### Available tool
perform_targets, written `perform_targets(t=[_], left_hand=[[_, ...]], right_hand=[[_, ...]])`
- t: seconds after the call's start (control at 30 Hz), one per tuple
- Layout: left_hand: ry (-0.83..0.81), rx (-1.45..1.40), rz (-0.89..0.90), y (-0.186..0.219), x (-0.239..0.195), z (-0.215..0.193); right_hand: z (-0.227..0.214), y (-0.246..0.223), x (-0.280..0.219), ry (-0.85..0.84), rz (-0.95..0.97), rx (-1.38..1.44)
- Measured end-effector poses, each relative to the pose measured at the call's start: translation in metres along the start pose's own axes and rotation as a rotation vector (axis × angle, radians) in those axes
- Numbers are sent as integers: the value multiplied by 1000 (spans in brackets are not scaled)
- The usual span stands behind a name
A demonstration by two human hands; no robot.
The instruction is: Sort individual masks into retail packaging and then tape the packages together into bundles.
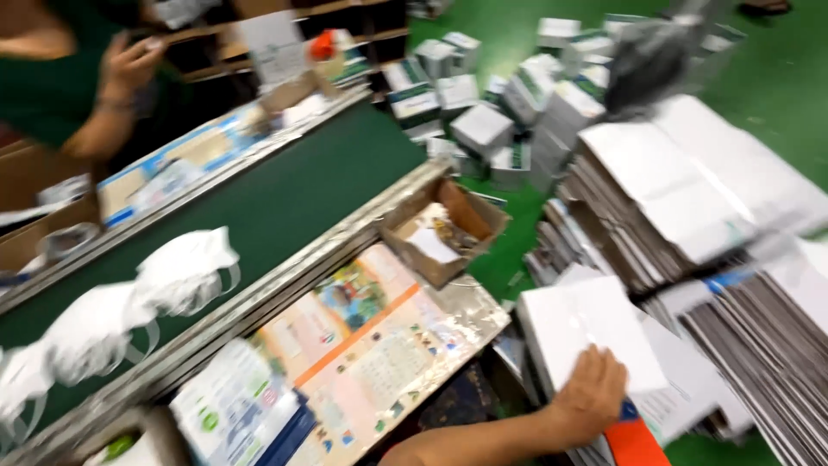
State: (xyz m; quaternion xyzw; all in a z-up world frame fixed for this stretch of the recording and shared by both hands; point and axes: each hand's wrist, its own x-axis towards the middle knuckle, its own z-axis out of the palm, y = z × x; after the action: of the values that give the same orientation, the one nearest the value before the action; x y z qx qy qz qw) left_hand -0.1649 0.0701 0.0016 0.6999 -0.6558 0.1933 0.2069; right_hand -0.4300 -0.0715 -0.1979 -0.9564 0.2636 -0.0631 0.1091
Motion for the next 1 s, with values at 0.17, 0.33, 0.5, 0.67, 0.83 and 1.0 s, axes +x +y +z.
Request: perform_targets(t=[0.17,0.33,0.5,0.67,0.83,1.0], left_hand=[[-42,-75,-9,-22,7,29],[54,-703,-404,-87,58,-20],[-15,-1740,-920,-149,10,112],[-170,-2056,-1401,-137,-69,261],[-182,-1068,-1174,-125,-79,276],[220,-805,-889,-120,-66,225]], right_hand=[[-9,-24,-35,-15,365,-200],[39,67,-69,-139,411,-42],[-35,31,-64,24,953,258],[-66,25,-11,320,820,325],[-35,39,42,359,580,349],[-17,34,80,265,599,352]])
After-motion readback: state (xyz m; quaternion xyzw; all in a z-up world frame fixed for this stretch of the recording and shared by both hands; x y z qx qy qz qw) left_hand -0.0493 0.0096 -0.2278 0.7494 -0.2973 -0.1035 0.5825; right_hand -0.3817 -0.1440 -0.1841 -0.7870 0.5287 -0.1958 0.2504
